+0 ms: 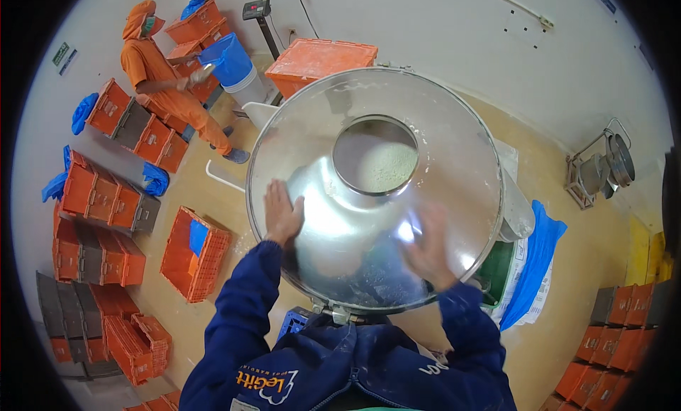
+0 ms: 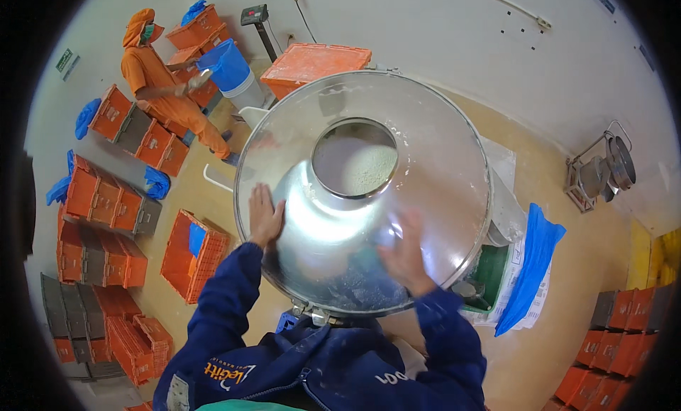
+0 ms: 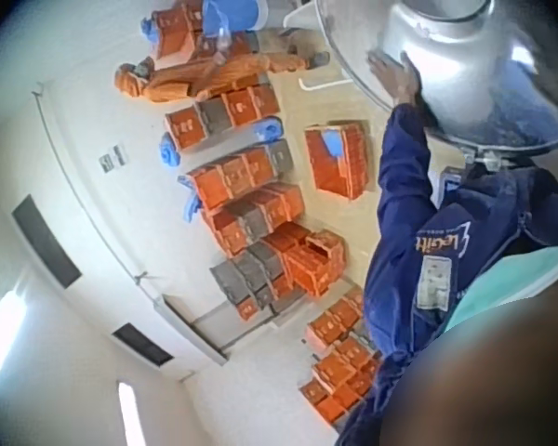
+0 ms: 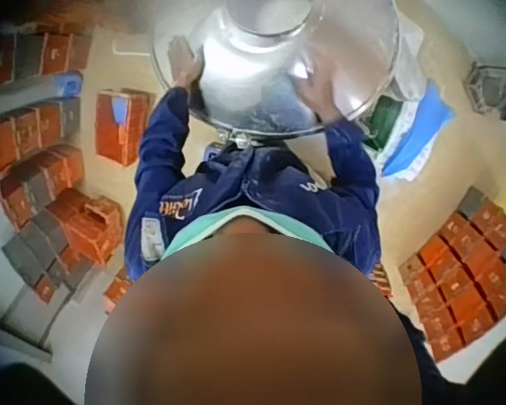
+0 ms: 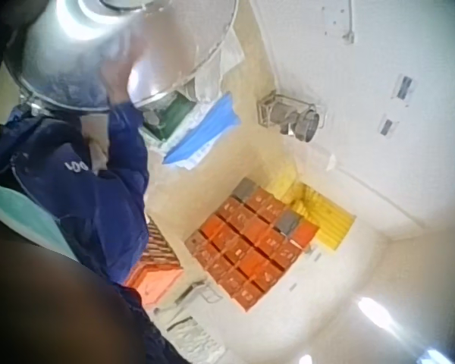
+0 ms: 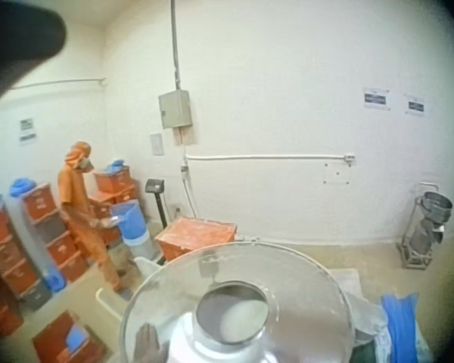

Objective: The person lifts large white sacks and pours their contents into a metal mixing bowl. They then pick up blue plastic bags, open them, and pour their contents into the same bowl. The person also wipes the rim of the bowl with their hand.

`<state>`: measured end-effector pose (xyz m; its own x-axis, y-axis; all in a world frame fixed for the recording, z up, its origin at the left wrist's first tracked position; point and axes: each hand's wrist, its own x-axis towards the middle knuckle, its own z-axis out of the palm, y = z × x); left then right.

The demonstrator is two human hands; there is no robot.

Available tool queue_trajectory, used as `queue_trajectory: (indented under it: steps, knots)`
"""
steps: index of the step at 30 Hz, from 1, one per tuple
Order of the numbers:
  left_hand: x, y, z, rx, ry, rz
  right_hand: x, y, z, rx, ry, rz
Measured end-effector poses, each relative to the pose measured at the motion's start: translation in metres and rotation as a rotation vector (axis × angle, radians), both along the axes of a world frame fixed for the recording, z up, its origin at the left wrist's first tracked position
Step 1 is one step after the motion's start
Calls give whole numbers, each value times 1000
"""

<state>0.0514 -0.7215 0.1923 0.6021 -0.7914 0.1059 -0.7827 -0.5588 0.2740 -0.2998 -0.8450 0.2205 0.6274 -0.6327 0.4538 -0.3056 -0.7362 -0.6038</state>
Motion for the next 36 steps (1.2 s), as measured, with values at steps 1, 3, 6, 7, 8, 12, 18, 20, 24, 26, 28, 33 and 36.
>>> queue_trajectory:
  steps: [1, 3, 6, 7, 8, 12, 18, 20, 24, 26, 28, 33, 36]
  knots:
    - [2, -18, 0, -18, 21, -28, -40, 2, 6, -23, 54, -113]
    - [-3, -52, -2, -208, 56, -134, -118, 15, -24, 235, -122, -495]
    - [-63, -112, 13, -608, 506, 71, -219, 56, -52, 271, -199, -833]
    - [-73, -123, 15, -690, 533, 120, -237, 76, -57, 301, -247, -928]
    - [-81, -133, 16, -770, 560, 171, -253, 93, -63, 331, -296, -1021]
    - [-84, -158, 17, -915, 638, 245, -277, 138, -59, 350, -268, -1167]
    - [-39, -165, 29, -1723, 2107, 233, -230, 120, -34, 393, -416, -1116]
    - [-42, -169, 33, -1449, 1897, -34, -178, 96, -18, 312, -302, -964]
    - [-104, -148, 94, -73, 229, -642, -69, 79, 16, 303, -283, -663]
    - [-90, -104, 66, -109, 9, -769, 8, 89, 38, 252, -251, -425]
    - [-78, -52, 74, -198, 74, -847, 72, 104, 50, 286, -207, -249]
    - [39, 133, 25, -344, 458, -851, 213, 173, 70, 363, -52, 132]
    - [155, 330, -63, -465, 831, 75, 323, 233, 74, 413, 135, 540]
